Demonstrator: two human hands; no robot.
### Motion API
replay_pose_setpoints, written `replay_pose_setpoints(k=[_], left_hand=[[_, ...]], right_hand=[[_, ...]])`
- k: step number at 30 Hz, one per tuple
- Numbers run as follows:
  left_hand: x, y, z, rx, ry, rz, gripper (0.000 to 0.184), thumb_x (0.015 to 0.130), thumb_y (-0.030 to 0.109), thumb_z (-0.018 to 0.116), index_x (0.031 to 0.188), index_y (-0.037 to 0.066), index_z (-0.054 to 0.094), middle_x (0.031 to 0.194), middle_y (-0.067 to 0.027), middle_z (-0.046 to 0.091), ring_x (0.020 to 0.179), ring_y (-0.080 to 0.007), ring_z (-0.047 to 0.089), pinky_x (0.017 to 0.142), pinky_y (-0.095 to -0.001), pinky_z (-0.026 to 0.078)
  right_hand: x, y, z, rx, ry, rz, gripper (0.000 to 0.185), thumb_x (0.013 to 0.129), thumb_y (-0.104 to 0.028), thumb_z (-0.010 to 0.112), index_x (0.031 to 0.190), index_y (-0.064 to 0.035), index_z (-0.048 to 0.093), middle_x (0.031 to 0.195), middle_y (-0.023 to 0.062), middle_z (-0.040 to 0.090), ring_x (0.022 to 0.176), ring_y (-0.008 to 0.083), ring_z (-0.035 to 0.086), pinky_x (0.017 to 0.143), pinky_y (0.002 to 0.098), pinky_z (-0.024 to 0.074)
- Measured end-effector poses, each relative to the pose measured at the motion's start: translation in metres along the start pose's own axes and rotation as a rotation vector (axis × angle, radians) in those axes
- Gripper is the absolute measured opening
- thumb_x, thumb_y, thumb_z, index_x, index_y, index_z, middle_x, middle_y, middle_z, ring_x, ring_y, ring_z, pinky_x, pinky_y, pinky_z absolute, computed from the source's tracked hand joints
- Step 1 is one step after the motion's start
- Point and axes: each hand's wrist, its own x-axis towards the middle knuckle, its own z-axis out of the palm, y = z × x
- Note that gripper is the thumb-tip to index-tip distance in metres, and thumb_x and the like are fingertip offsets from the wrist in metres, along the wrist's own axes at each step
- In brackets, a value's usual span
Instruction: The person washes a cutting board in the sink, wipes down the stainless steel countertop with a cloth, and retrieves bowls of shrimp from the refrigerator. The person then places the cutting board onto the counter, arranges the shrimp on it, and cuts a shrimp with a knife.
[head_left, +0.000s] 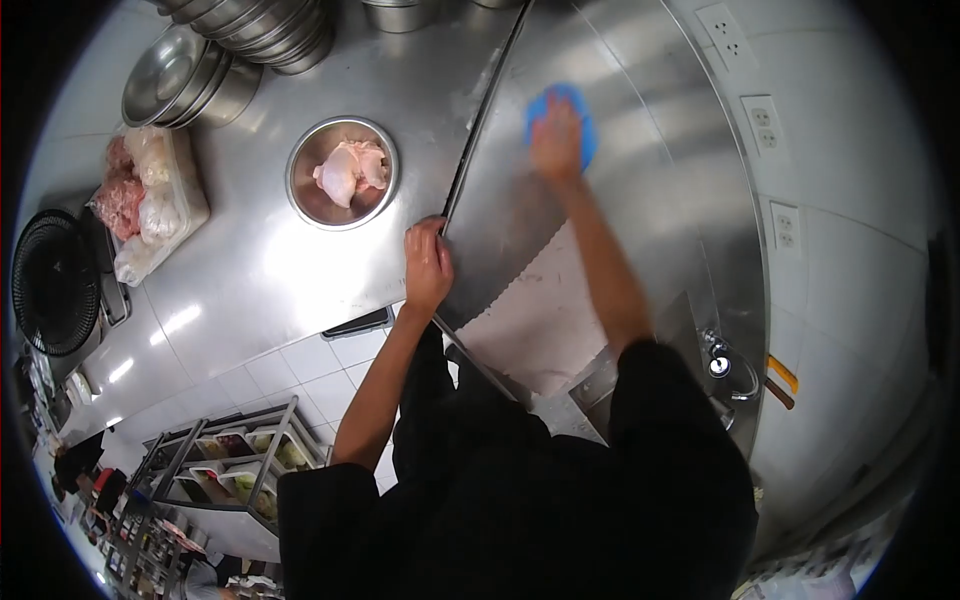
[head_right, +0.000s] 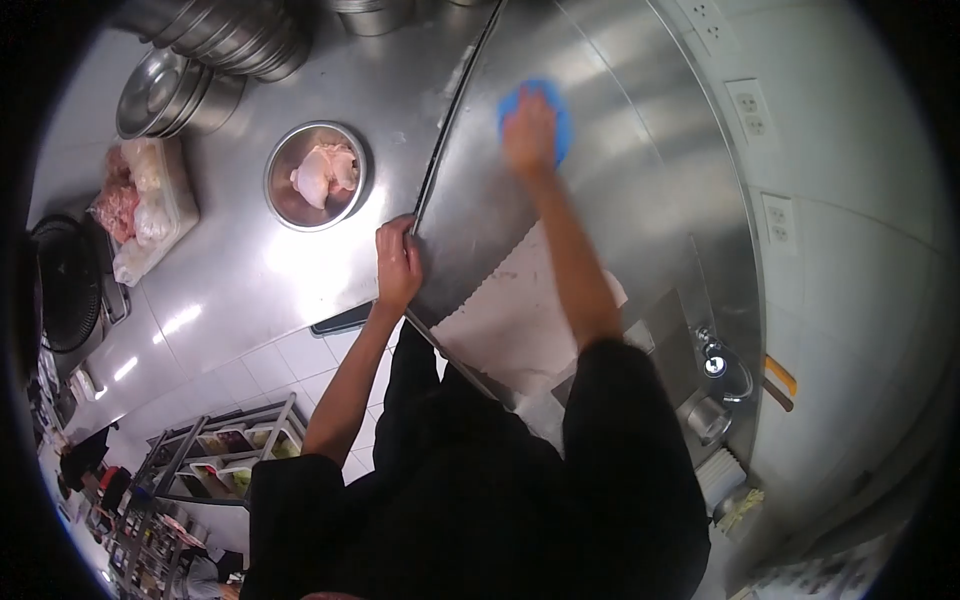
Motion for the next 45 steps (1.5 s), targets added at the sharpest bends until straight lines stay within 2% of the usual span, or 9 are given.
replay_pose_setpoints(k=[3, 6, 7, 9, 18, 22, 34, 38, 45], left_hand=[[-0.007, 0.004, -0.006, 0.031, -0.006, -0.034, 0.044, 0.078, -0.007, 0.049, 0.121, 0.000, 0.053, 0.112, -0.0209, 0.056, 0.105, -0.0386, 0.051, 0.095, -0.0466, 0.039], [-0.008, 0.002, 0.000, 0.086, -0.024, -0.044, 0.047, 0.076, -0.006, 0.049, 0.122, 0.001, 0.054, 0.110, -0.0197, 0.055, 0.105, -0.0382, 0.050, 0.095, -0.0467, 0.038], [-0.007, 0.004, 0.000, 0.104, -0.037, -0.023, 0.047, 0.076, -0.006, 0.050, 0.122, 0.001, 0.054, 0.108, -0.0188, 0.055, 0.104, -0.0376, 0.050, 0.094, -0.0470, 0.038], [-0.007, 0.000, 0.007, 0.187, -0.007, 0.026, 0.037, 0.084, 0.000, 0.055, 0.121, 0.002, 0.055, 0.107, -0.0181, 0.056, 0.102, -0.0366, 0.052, 0.093, -0.0462, 0.039], [-0.005, 0.001, 0.006, 0.342, -0.100, 0.001, 0.043, 0.087, 0.001, 0.059, 0.129, 0.004, 0.053, 0.113, -0.0141, 0.056, 0.104, -0.0317, 0.052, 0.094, -0.0434, 0.039], [-0.006, -0.001, 0.007, 0.329, -0.121, -0.055, 0.045, 0.087, 0.001, 0.059, 0.132, 0.005, 0.052, 0.114, -0.0131, 0.055, 0.105, -0.0309, 0.051, 0.094, -0.0433, 0.039], [-0.003, 0.002, 0.004, 0.356, -0.126, -0.063, 0.048, 0.085, 0.000, 0.061, 0.133, 0.007, 0.053, 0.114, -0.0107, 0.055, 0.105, -0.0294, 0.051, 0.094, -0.0443, 0.037], [-0.004, 0.001, 0.002, 0.332, -0.131, -0.068, 0.046, 0.087, 0.002, 0.060, 0.132, 0.007, 0.053, 0.113, -0.0108, 0.055, 0.103, -0.0290, 0.051, 0.094, -0.0448, 0.037], [-0.001, 0.001, -0.002, 0.236, -0.129, -0.062, 0.042, 0.088, 0.002, 0.057, 0.130, 0.006, 0.054, 0.116, -0.0130, 0.055, 0.107, -0.0311, 0.051, 0.097, -0.0477, 0.034]], right_hand=[[0.115, 0.035, 0.029, 0.209, 0.181, 0.254, 0.052, 0.098, -0.030, 0.045, 0.141, -0.0017, 0.044, 0.144, 0.0262, 0.042, 0.133, 0.0360, 0.042, 0.112, 0.0514, 0.0280], [0.122, -0.030, 0.045, -0.124, -0.263, 0.141, 0.055, 0.091, -0.028, 0.052, 0.137, 0.0005, 0.046, 0.138, 0.0254, 0.047, 0.130, 0.0397, 0.042, 0.109, 0.0545, 0.0286], [0.095, -0.051, 0.054, 0.270, 0.366, 0.145, 0.056, 0.089, -0.026, 0.053, 0.137, 0.0018, 0.045, 0.140, 0.0253, 0.046, 0.129, 0.0427, 0.043, 0.110, 0.0549, 0.0272], [0.057, -0.050, 0.032, 0.266, 0.298, -0.049, 0.059, 0.088, -0.022, 0.059, 0.140, -0.0001, 0.044, 0.141, 0.0251, 0.045, 0.128, 0.0433, 0.043, 0.111, 0.0503, 0.0299], [-0.120, 0.264, -0.152, -0.455, -0.382, -0.834, 0.052, 0.080, -0.021, 0.062, 0.131, -0.0116, 0.058, 0.133, 0.0089, 0.053, 0.121, 0.0241, 0.049, 0.095, 0.0406, 0.0427], [-0.135, 0.386, -0.243, -0.713, -0.602, -1.124, 0.032, 0.085, -0.021, 0.056, 0.113, -0.0110, 0.068, 0.133, 0.0086, 0.055, 0.124, 0.0255, 0.049, 0.112, 0.0438, 0.0333], [0.329, 0.068, -0.094, -0.981, 0.071, -0.696, 0.044, 0.094, -0.025, 0.046, 0.134, -0.0108, 0.054, 0.138, 0.0067, 0.055, 0.132, 0.0237, 0.045, 0.115, 0.0438, 0.0238], [0.244, 0.196, -0.004, -0.642, 0.361, -0.812, 0.045, 0.097, -0.021, 0.046, 0.136, -0.0019, 0.050, 0.142, 0.0129, 0.051, 0.133, 0.0315, 0.045, 0.118, 0.0413, 0.0264], [-0.050, 0.327, -0.236, -0.724, -0.286, -0.773, 0.040, 0.085, -0.023, 0.056, 0.123, -0.0112, 0.061, 0.126, 0.0126, 0.057, 0.116, 0.0296, 0.052, 0.101, 0.0473, 0.0418]])
